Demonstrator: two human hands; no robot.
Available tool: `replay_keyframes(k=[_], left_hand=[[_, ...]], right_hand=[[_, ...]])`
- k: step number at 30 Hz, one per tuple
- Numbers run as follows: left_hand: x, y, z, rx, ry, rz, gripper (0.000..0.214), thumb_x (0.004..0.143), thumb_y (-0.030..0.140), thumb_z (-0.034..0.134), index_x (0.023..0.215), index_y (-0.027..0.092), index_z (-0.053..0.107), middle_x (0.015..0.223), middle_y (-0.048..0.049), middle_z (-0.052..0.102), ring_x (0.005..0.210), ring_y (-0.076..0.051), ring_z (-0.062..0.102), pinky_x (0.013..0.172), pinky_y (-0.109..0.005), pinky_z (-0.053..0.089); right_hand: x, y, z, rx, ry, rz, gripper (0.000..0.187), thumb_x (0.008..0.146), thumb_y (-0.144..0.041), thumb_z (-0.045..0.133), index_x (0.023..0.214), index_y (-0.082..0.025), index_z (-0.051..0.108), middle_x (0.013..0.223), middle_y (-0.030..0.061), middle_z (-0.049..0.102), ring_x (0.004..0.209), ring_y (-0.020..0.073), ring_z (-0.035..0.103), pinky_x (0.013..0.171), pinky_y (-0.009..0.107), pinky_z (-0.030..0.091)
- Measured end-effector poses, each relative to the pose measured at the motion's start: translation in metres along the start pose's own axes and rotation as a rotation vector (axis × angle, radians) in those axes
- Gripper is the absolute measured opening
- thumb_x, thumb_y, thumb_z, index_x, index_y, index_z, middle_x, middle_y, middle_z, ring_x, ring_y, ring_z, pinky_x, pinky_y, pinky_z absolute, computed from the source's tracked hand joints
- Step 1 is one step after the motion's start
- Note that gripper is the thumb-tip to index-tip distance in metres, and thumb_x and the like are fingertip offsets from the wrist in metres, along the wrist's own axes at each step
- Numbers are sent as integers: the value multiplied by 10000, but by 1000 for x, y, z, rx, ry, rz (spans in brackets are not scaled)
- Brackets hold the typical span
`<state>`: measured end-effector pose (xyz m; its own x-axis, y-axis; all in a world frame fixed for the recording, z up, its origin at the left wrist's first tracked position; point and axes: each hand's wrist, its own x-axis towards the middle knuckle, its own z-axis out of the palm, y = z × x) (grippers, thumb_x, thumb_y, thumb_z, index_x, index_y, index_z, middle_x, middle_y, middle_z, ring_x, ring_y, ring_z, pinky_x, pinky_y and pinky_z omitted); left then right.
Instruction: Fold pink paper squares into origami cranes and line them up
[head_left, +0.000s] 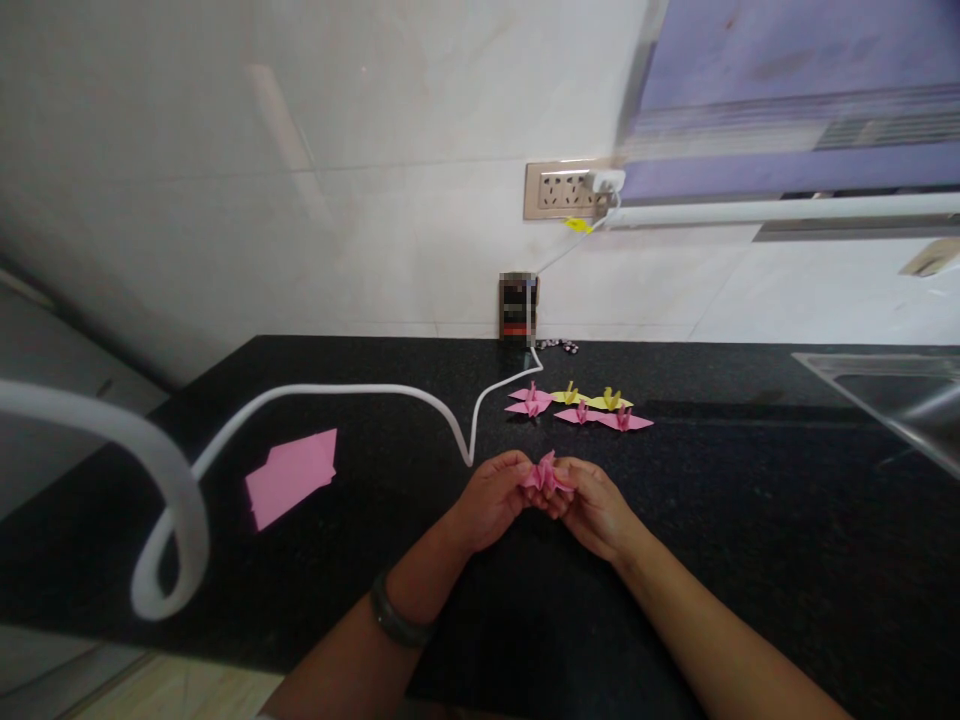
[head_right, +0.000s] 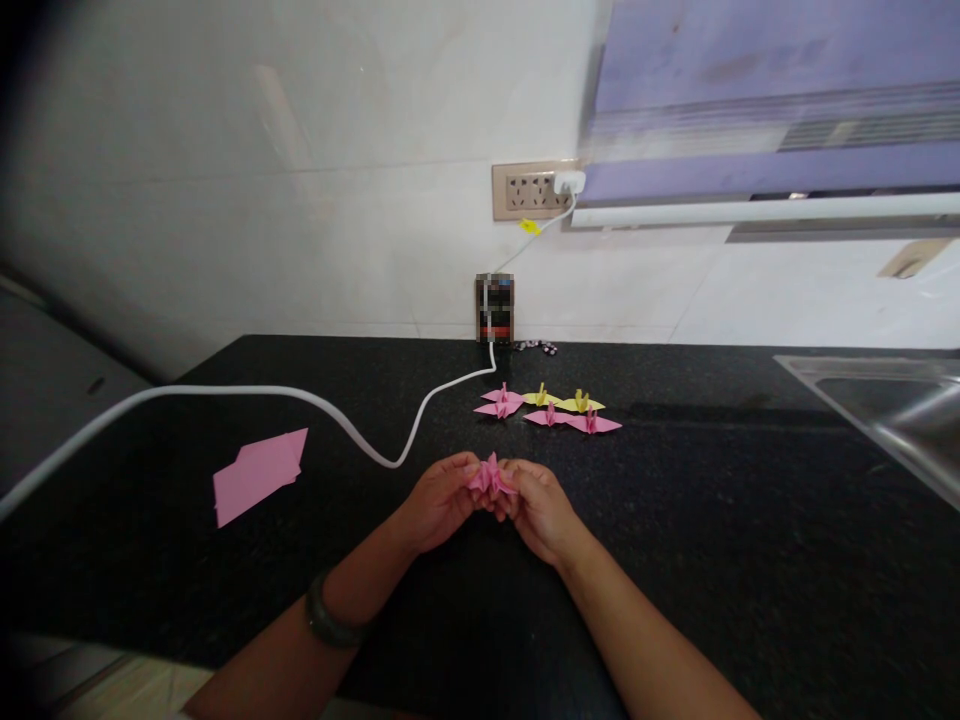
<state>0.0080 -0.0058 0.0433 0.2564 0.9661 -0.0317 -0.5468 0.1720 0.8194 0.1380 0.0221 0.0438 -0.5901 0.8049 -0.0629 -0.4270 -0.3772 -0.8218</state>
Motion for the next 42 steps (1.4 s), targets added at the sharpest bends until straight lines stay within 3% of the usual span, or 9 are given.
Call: replay_keyframes(k=[4, 9, 15, 18, 21, 24, 28, 33, 42], left_hand=[[2, -1, -4, 184, 67, -39, 212, 724, 325, 475, 669, 121, 477, 592, -12, 507, 539, -99, 493, 582, -264, 396], [3, -2, -12, 397, 127, -72, 277, 692, 393, 502, 678, 116, 503, 520, 9, 495, 466, -69, 447, 505, -205, 354], [3, -1, -17, 518, 182, -12, 279, 700, 401, 489, 675, 124, 508, 445, 28, 464, 410, -63, 410, 446, -187, 297], [3, -3, -17, 435, 151, -27, 256, 709, 382, 489, 691, 127, 498, 435, 36, 450, 395, -60, 401, 443, -190, 300], [2, -5, -13, 213, 85, -63, 231, 718, 361, 491, 711, 130, 481, 461, 32, 457, 411, -63, 419, 470, -204, 336], [0, -6, -7, -11, 42, -96, 226, 725, 354, 488, 705, 130, 466, 491, 24, 454, 441, -70, 445, 487, -216, 359], [-2, -9, -3, -186, -3, -121, 186, 741, 305, 484, 694, 127, 462, 534, 22, 452, 483, -71, 478, 524, -225, 389], [-3, -15, -5, -252, -66, -74, 175, 757, 273, 465, 673, 120, 462, 516, 12, 477, 474, -82, 493, 491, -222, 406], [-8, -13, 0, -276, -193, -14, 126, 720, 234, 521, 687, 117, 487, 481, -2, 533, 441, -110, 513, 435, -262, 448]], right_hand=[[3, 1, -5, -92, 57, -42, 226, 688, -255, 520, 496, -159, 452, 520, -12, 473, 490, 96, 443, 458, 224, 343], [8, 3, -15, -447, 111, -136, 246, 693, -273, 526, 485, -145, 502, 561, -7, 507, 504, 76, 428, 488, 204, 352], [8, 1, -18, -403, 88, 40, 259, 707, -357, 520, 558, -146, 503, 405, -59, 402, 346, 41, 326, 361, 171, 311], [6, -1, -17, -180, -16, 184, 235, 732, -360, 496, 637, -146, 510, 372, -76, 384, 294, 31, 281, 335, 172, 342], [4, -1, -15, -3, -95, 262, 199, 743, -350, 490, 711, -155, 505, 422, -56, 465, 309, 45, 374, 349, 178, 393], [2, 2, -11, 90, -132, 268, 204, 747, -356, 486, 743, -153, 506, 497, -23, 533, 354, 59, 448, 362, 177, 418], [0, 6, -5, 158, -122, 219, 197, 761, -326, 477, 689, -145, 508, 405, -45, 479, 305, 49, 413, 311, 140, 372], [-4, 12, -1, 214, -98, 175, 230, 792, -334, 426, 678, -149, 499, 348, -59, 441, 265, 44, 366, 307, 150, 376], [-11, 11, 0, 208, -203, 163, 216, 784, -322, 446, 697, -137, 514, 308, -57, 458, 231, 52, 373, 342, 196, 428]])
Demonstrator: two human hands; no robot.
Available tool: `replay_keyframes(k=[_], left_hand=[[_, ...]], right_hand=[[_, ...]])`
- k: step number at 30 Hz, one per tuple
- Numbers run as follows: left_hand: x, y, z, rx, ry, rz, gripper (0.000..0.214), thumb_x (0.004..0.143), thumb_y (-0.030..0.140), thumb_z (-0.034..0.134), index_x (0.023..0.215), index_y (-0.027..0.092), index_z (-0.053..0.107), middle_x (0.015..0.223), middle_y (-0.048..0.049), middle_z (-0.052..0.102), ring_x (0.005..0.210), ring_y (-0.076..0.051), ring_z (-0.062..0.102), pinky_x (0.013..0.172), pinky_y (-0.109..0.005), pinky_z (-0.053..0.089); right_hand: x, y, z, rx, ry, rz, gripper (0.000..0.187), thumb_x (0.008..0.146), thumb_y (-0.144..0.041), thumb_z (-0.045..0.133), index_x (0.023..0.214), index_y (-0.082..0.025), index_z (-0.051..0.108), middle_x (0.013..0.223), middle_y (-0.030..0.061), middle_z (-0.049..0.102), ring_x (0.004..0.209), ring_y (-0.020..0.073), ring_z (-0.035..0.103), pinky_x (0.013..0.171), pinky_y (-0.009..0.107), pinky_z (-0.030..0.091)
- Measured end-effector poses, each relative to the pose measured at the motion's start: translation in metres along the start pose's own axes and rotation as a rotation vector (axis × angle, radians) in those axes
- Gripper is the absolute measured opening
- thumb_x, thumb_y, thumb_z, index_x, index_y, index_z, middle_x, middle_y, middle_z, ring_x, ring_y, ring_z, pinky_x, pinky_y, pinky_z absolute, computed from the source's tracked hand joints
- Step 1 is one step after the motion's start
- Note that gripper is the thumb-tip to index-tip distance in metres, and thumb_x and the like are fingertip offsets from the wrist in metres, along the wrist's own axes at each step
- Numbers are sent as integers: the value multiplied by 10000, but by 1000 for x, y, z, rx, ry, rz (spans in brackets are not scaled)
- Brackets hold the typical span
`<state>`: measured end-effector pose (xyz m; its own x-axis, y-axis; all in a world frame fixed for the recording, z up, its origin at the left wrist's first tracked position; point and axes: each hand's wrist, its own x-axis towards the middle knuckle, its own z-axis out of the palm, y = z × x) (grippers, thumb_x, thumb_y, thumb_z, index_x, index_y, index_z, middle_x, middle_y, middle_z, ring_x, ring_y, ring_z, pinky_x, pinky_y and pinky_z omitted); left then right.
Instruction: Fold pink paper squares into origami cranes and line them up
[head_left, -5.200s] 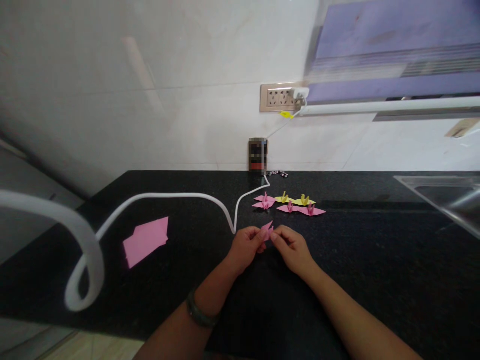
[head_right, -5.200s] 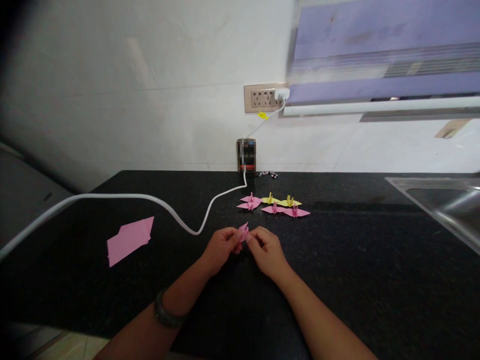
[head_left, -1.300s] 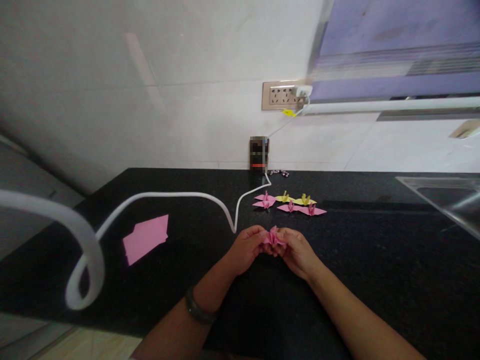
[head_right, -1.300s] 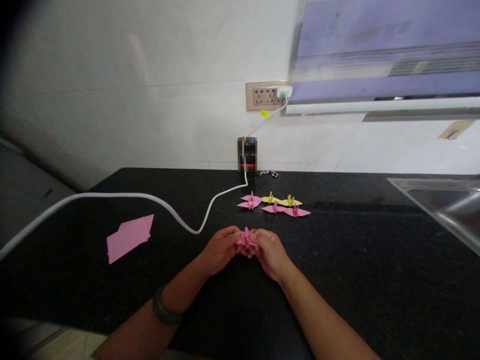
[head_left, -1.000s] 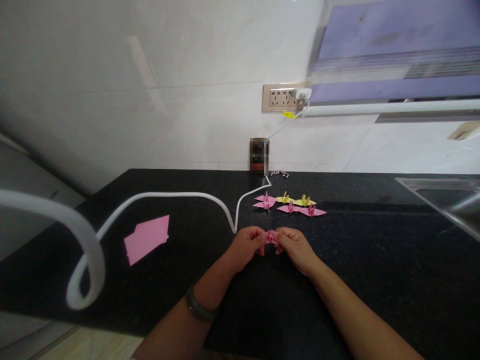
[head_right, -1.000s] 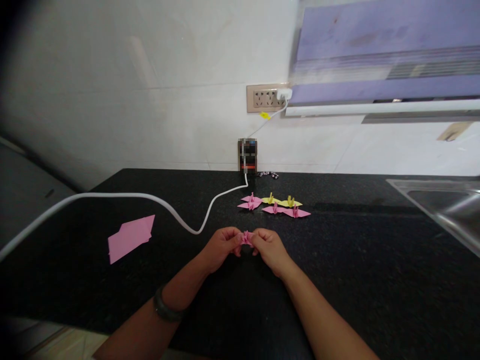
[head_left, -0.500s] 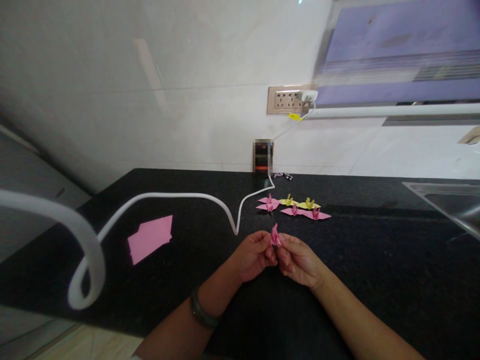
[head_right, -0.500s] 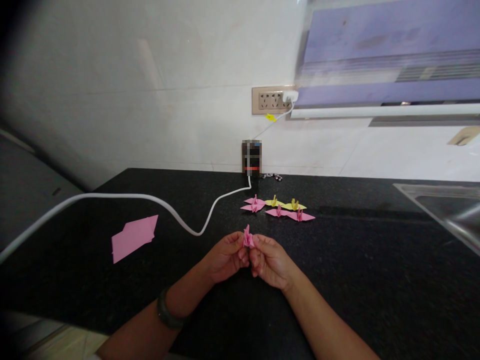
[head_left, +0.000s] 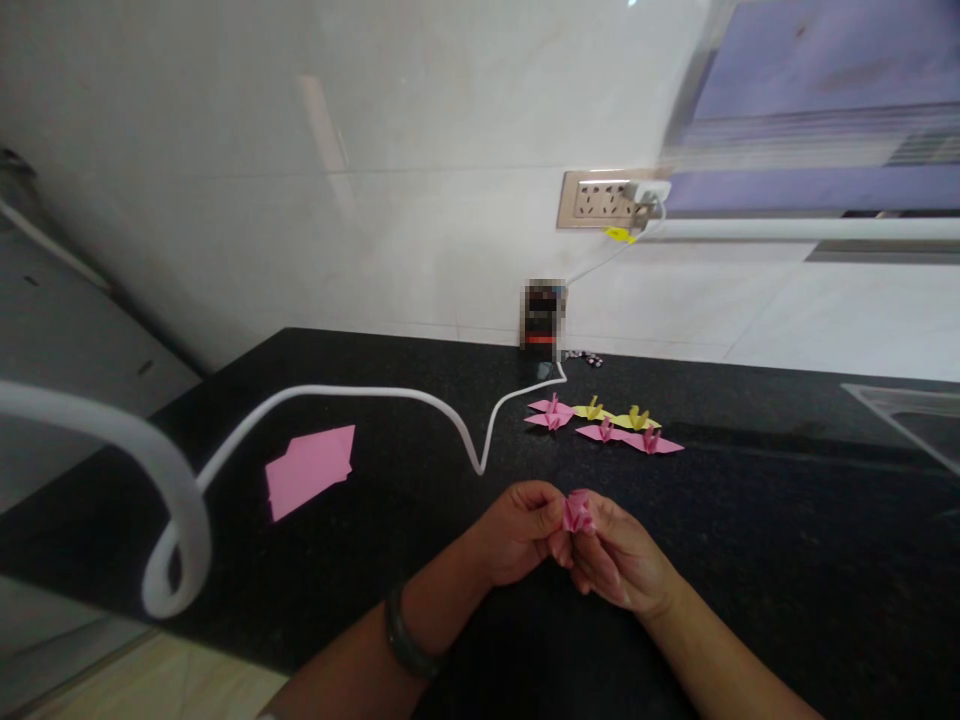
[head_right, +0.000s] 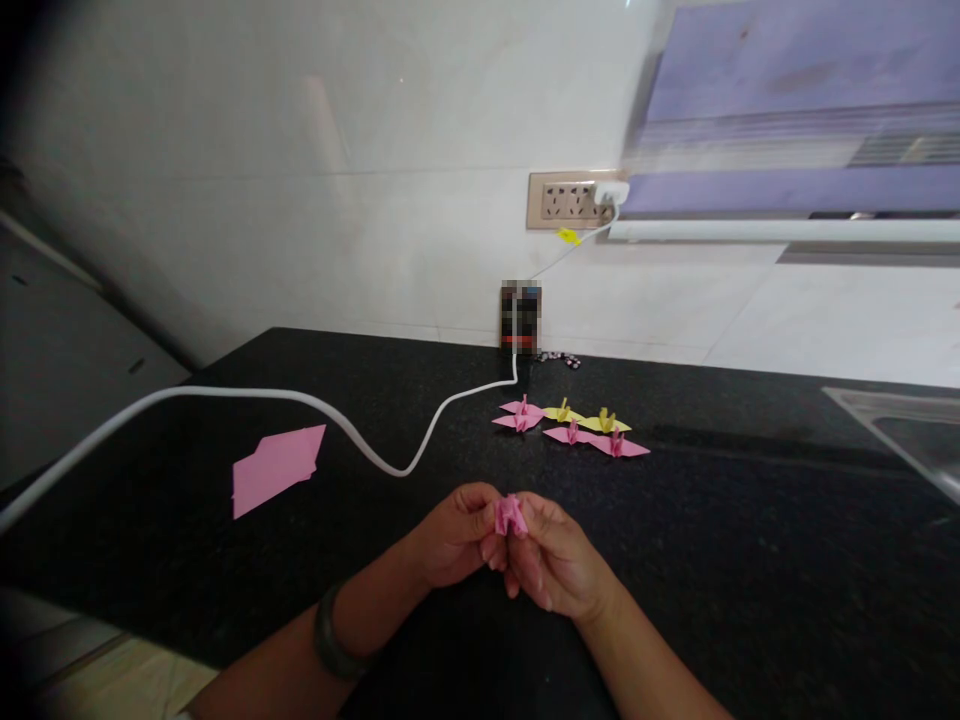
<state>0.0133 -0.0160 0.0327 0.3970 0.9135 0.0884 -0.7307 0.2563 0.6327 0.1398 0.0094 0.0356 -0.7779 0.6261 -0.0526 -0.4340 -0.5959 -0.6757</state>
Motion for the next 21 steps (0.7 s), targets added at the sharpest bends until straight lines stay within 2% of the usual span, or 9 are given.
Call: replay_keyframes(k=[7, 13, 17, 21], left_hand=[[0, -2, 1, 57, -34, 52, 150, 727, 241, 508, 658, 108, 503, 479, -7, 533, 434, -118, 515, 430, -294, 459], [1, -3, 4, 144, 31, 110, 185, 716, 272, 517, 631, 108, 509, 455, -2, 515, 406, -130, 514, 406, -292, 445], [2, 1, 5, 281, 79, 133, 231, 727, 285, 500, 585, 103, 503, 464, -2, 504, 424, -118, 521, 436, -255, 429], [0, 7, 7, 511, 155, 149, 284, 728, 307, 491, 529, 104, 488, 485, -6, 503, 446, -87, 500, 462, -215, 396]], right_hand=[[-4, 5, -9, 21, -9, -29, 170, 803, -308, 421, 815, -169, 517, 326, -51, 500, 225, 65, 393, 371, 218, 441], [-2, 6, -7, 45, 6, -67, 134, 789, -264, 452, 824, -169, 540, 339, -43, 510, 264, 71, 418, 392, 220, 446], [0, 3, -2, 51, 33, -85, 122, 768, -269, 482, 820, -180, 548, 360, -35, 525, 300, 72, 438, 412, 212, 449], [1, 1, 2, 56, 54, -104, 99, 767, -221, 477, 829, -183, 544, 387, -25, 543, 321, 69, 442, 432, 208, 449]])
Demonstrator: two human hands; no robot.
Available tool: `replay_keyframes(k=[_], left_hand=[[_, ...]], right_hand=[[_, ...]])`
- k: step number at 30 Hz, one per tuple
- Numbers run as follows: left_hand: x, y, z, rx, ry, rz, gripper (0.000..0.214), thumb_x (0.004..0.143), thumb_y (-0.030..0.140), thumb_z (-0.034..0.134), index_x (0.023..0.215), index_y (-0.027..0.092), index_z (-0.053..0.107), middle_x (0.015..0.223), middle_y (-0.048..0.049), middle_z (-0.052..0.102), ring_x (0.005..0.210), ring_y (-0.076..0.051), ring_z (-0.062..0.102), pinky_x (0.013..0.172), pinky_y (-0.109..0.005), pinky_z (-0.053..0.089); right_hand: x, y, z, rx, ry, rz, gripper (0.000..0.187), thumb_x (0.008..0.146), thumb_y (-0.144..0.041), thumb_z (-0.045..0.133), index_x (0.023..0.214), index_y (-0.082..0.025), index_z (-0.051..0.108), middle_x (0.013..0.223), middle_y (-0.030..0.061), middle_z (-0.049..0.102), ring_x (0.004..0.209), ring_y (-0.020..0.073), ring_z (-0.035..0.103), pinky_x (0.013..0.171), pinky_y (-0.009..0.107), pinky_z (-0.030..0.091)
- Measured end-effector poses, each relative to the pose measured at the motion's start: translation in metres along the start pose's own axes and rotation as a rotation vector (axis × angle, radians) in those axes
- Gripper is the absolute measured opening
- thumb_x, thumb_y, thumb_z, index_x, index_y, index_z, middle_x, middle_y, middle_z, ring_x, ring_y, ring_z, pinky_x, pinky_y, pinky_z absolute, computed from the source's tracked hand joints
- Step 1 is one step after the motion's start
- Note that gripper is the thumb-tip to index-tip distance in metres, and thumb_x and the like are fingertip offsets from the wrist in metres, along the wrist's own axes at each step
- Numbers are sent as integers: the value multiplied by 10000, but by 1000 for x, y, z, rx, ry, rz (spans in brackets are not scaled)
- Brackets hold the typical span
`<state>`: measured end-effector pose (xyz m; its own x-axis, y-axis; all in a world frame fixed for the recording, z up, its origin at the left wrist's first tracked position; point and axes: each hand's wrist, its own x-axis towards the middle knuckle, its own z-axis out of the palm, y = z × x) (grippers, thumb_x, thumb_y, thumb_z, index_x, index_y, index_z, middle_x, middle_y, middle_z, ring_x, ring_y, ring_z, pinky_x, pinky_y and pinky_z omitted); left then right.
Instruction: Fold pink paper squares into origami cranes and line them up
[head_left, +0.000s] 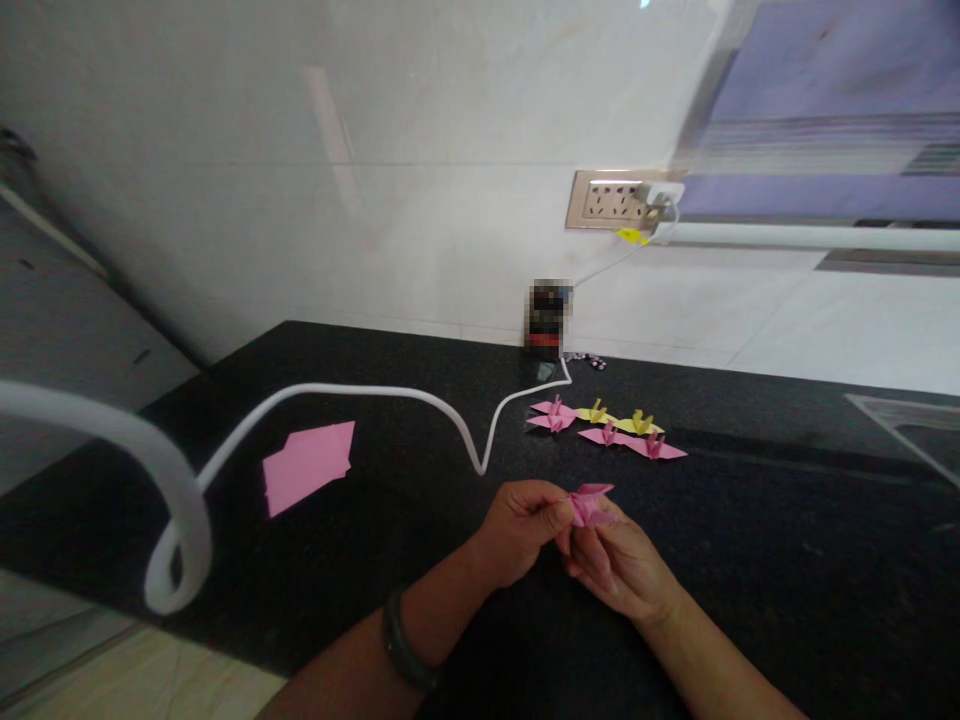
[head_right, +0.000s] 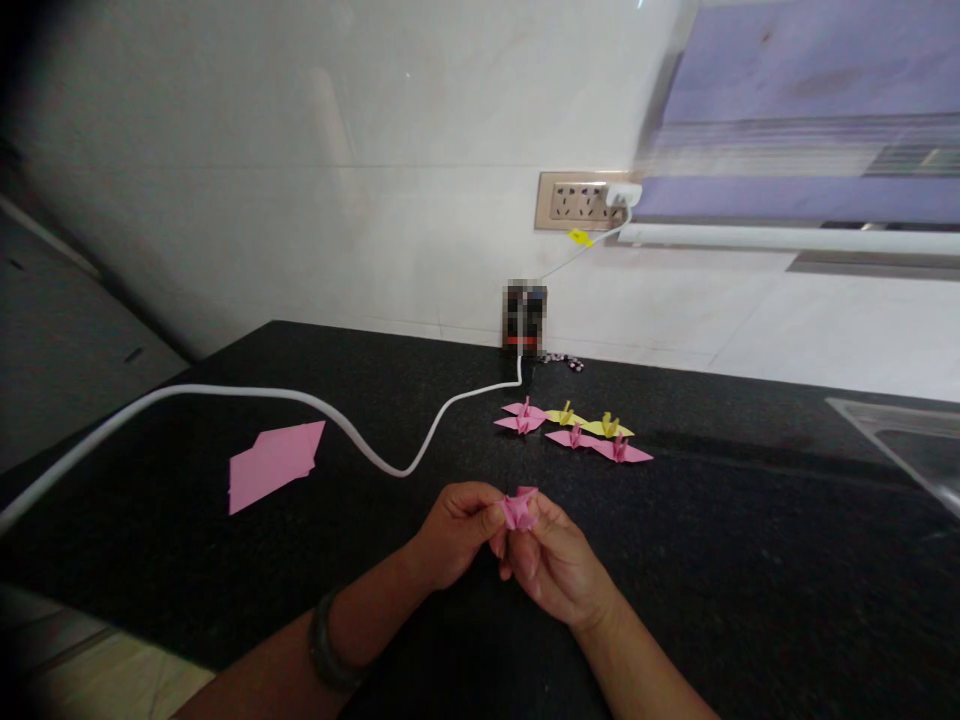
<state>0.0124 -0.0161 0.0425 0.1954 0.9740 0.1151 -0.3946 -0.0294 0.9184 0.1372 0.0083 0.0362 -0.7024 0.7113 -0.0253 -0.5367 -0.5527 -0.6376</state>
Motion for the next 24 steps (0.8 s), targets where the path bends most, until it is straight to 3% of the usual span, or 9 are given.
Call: replay_keyframes(k=[5, 10, 16, 19, 24], left_hand=[[0, 5, -2, 251, 61, 32, 298, 737, 328, 469, 530, 113, 485, 515, -6, 503, 479, -74, 477, 486, -198, 371], [-1, 6, -2, 400, 98, 80, 284, 750, 316, 446, 546, 120, 482, 543, -10, 507, 523, -80, 478, 515, -196, 368], [-1, 14, 2, 527, 145, 157, 275, 755, 280, 443, 537, 121, 497, 520, 0, 488, 509, -69, 451, 513, -189, 349], [0, 12, 2, 373, 131, 114, 256, 747, 280, 458, 547, 124, 490, 509, 2, 484, 486, -73, 461, 498, -198, 366], [3, -4, 0, -236, -34, -77, 192, 757, 302, 441, 646, 145, 452, 451, 40, 438, 383, -97, 465, 414, -253, 415]], right_hand=[[2, 0, 0, 62, 37, -21, 118, 753, -195, 486, 856, -180, 541, 387, -24, 525, 449, 110, 505, 454, 224, 456], [3, 1, -1, 78, 47, -21, 123, 773, -174, 448, 850, -172, 543, 386, -33, 514, 370, 77, 429, 460, 231, 449], [4, 1, 0, 69, 77, 15, 111, 761, -211, 467, 752, -150, 559, 375, -17, 497, 416, 94, 457, 473, 226, 447], [4, 1, 0, 69, 77, 8, 103, 764, -207, 465, 741, -153, 550, 371, -21, 492, 428, 99, 469, 477, 228, 446], [3, 4, 0, 5, 23, 6, 175, 805, -232, 409, 699, -146, 518, 373, -32, 487, 311, 64, 396, 426, 221, 425]])
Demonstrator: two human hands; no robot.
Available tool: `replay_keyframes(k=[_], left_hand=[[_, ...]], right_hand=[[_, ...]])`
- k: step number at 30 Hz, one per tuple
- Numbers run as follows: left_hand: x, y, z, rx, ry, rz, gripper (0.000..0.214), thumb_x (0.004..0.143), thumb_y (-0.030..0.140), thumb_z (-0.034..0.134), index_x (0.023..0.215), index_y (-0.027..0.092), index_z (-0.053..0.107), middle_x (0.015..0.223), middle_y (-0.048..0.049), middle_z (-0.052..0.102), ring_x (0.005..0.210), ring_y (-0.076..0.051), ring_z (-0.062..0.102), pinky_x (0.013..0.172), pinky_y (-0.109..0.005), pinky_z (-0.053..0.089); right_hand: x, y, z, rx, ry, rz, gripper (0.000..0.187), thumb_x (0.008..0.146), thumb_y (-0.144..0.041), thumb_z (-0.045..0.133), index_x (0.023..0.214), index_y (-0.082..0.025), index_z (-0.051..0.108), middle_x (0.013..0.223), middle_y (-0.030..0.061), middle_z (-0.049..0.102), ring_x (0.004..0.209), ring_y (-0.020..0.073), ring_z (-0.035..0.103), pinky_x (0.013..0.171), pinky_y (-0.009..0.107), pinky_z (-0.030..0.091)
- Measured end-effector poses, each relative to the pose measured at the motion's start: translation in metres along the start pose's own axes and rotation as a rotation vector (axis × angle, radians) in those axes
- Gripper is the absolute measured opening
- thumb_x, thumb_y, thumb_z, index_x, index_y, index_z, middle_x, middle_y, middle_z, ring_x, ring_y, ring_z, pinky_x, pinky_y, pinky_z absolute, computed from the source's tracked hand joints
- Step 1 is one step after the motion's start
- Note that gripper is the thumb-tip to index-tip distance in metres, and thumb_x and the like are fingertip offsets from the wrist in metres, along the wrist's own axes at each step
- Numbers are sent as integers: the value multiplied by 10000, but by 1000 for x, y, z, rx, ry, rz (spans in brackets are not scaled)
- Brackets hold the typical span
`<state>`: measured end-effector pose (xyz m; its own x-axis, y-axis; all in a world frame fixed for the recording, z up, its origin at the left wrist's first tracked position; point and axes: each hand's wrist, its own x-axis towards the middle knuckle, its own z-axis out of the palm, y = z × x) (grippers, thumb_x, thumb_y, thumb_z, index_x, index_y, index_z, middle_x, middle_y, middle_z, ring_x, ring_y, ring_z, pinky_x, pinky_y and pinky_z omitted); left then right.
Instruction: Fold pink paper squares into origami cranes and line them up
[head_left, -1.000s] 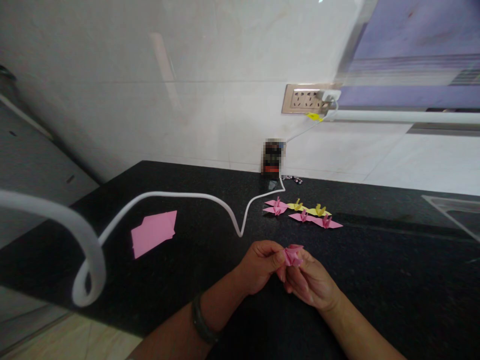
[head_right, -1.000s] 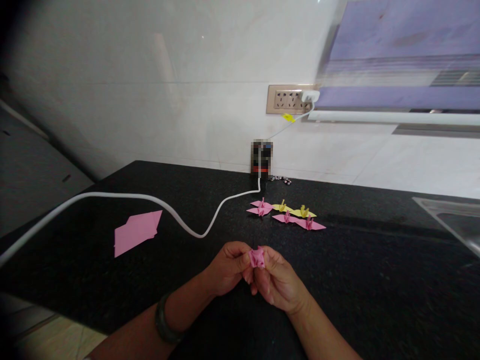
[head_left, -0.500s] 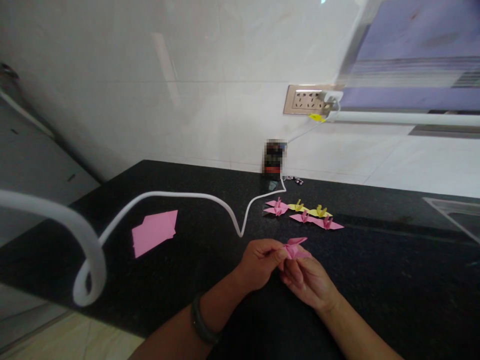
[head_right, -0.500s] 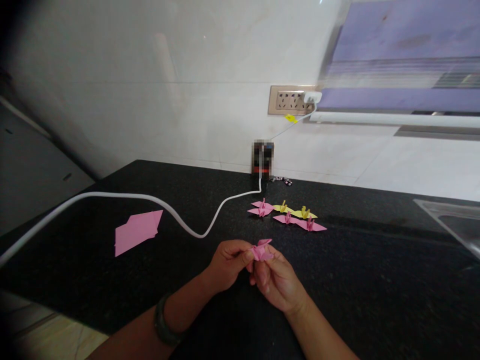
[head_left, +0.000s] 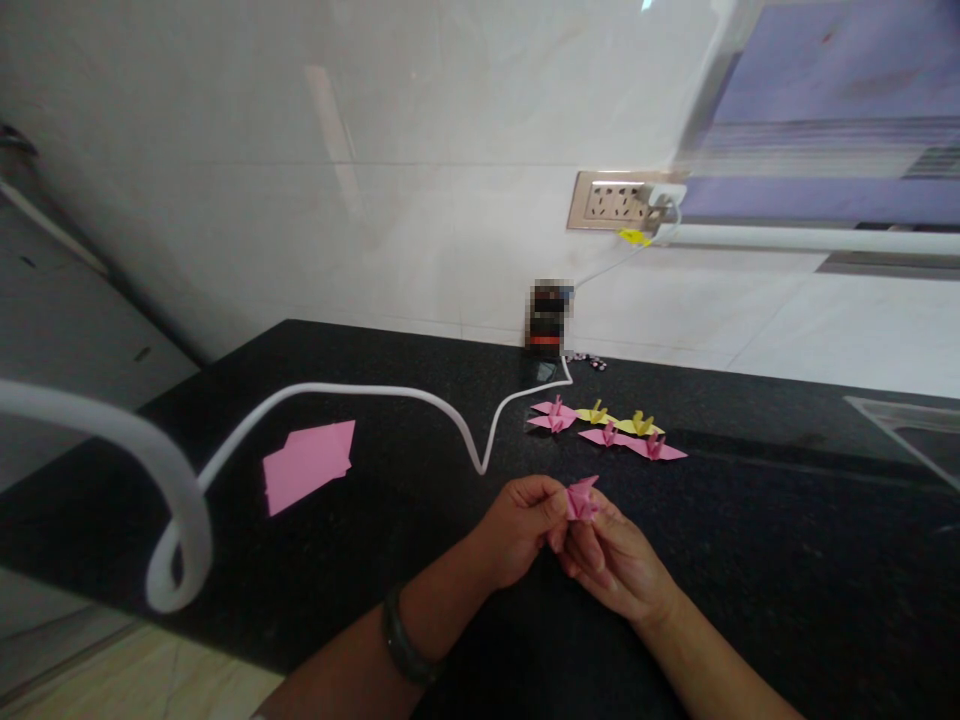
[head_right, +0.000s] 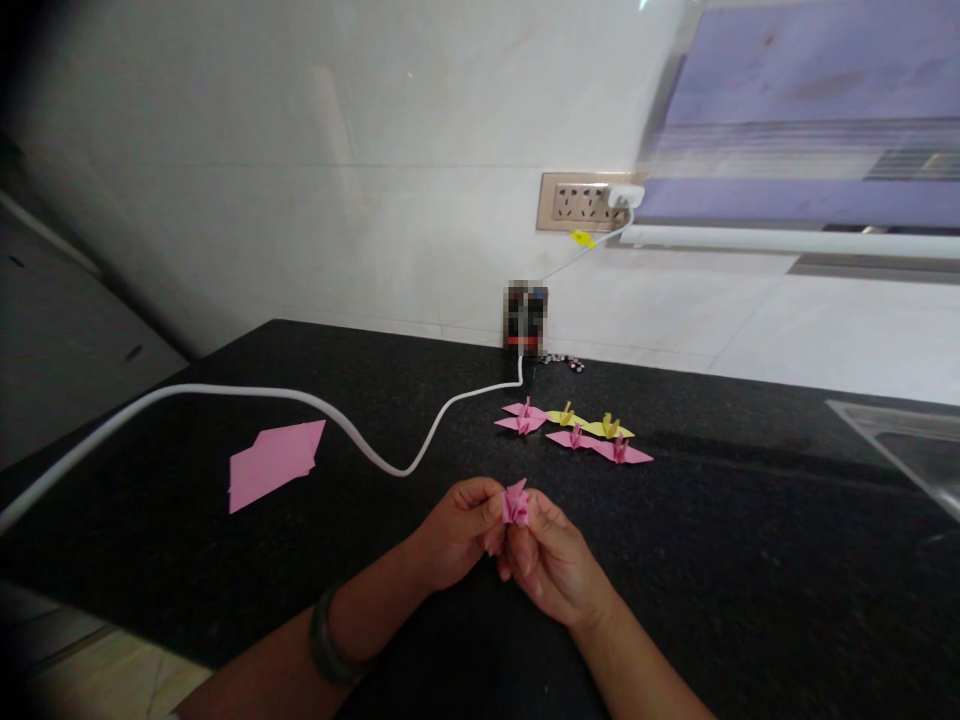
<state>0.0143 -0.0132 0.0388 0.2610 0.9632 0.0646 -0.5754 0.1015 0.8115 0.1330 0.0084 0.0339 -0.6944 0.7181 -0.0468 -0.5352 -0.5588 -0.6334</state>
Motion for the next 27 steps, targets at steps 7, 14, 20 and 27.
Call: replay_keyframes(k=[7, 14, 20, 27], left_hand=[[-2, -3, -3, -213, -65, -76, 145, 747, 258, 466, 674, 133, 454, 448, 30, 440, 408, -90, 446, 414, -255, 435], [-3, 0, -3, -213, -58, -128, 168, 734, 288, 488, 675, 134, 455, 459, 29, 426, 430, -84, 435, 451, -248, 421], [3, 8, -10, -189, 110, -103, 210, 713, 276, 521, 595, 123, 438, 504, 16, 455, 479, -75, 454, 515, -226, 381], [7, 11, -11, -232, 224, -105, 232, 671, 274, 572, 599, 142, 396, 470, 43, 418, 462, -61, 419, 494, -199, 338]], right_hand=[[-2, 1, 0, -1, -32, 22, 177, 814, -268, 400, 745, -148, 511, 340, -53, 471, 279, 57, 379, 390, 206, 425], [-3, 0, -2, -44, -42, 32, 193, 801, -305, 422, 713, -154, 504, 312, -66, 441, 256, 54, 346, 379, 205, 410], [6, -10, -8, -45, 47, -37, 203, 794, -281, 445, 626, -168, 468, 322, -79, 409, 295, 48, 336, 472, 227, 419], [11, -13, -20, -91, 102, -88, 252, 781, -312, 466, 575, -167, 455, 303, -88, 385, 288, 45, 311, 481, 221, 399]])
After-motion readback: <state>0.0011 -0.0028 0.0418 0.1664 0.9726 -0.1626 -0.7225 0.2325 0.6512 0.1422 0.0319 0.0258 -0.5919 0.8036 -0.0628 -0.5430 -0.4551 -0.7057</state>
